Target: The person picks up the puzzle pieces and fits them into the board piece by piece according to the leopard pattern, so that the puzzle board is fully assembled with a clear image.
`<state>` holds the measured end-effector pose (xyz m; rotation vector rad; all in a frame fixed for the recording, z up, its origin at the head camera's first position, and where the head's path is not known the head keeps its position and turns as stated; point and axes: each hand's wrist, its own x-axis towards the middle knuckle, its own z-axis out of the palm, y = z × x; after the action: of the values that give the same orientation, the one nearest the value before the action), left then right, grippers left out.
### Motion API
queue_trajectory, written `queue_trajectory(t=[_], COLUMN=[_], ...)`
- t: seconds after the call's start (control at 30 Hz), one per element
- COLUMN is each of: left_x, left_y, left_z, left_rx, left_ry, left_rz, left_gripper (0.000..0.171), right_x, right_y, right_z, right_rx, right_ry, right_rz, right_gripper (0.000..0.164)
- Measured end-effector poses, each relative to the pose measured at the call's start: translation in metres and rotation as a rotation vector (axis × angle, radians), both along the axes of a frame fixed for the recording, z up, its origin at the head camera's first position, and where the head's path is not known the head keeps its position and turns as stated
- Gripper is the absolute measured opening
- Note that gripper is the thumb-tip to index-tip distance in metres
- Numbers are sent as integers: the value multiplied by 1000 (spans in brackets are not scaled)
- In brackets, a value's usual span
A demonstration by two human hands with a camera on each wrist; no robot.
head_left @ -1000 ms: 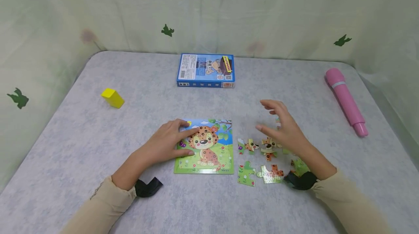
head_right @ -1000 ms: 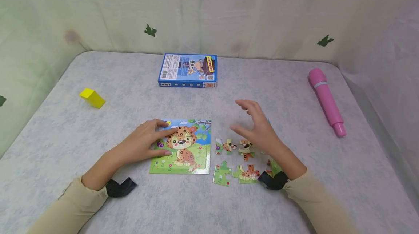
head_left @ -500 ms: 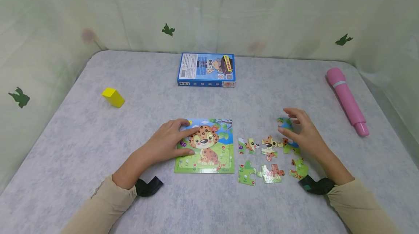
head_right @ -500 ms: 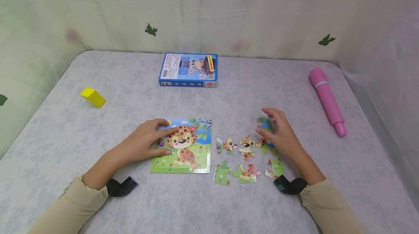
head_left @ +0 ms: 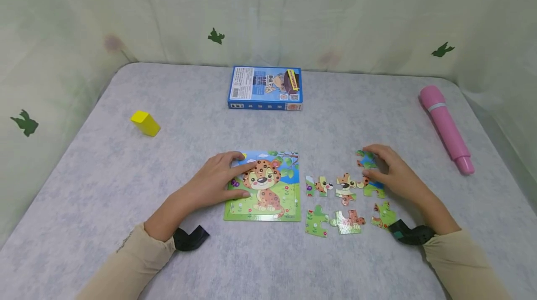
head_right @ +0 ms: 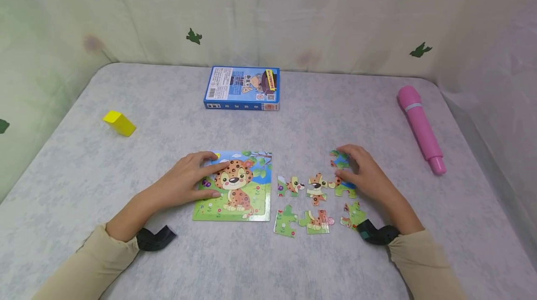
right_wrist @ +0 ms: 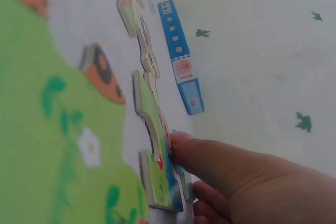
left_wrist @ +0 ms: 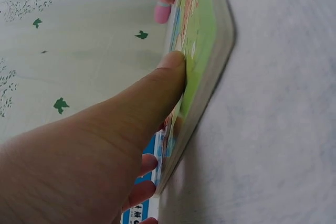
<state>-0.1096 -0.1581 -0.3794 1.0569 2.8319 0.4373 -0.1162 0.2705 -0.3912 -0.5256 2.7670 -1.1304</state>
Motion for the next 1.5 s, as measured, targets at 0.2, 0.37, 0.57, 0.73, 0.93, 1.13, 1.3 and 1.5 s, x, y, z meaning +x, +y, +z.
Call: queue_trajectory(t=[0.2,0.37,0.57,0.73,0.93,1.13,1.3,1.5], left_x=[0,0,1,2,6,7,6,5], left_y=[1,1,3,10,17,18,20,26], left_z=[0,0,-1,-2,0,0,0,1], left_rx=[-3,-1,21,42,57,45,46,-34], left_ry=[-10,-16,-17,16,-24,-35,-13,60], left_rz=[2,0,5,-3,-22,-2,-29,-68], left_gripper=[66,66,64,63,64,63,65,67], right_x=[-1,1,10,17,24,19,9,-3], right_y=[2,-3,-20,-48,-88,-126,-148,-158], right_z=[-1,1,17,29,37,38,26,10], right_rx=[85,89,9,-43,-98,-95,-30,56], right_ry=[101,121,166,290,316,218,136,110], right_rz=[5,-45,-80,-12,91,155,187,200], right_gripper=[49,49,47,48,51,48,49,50])
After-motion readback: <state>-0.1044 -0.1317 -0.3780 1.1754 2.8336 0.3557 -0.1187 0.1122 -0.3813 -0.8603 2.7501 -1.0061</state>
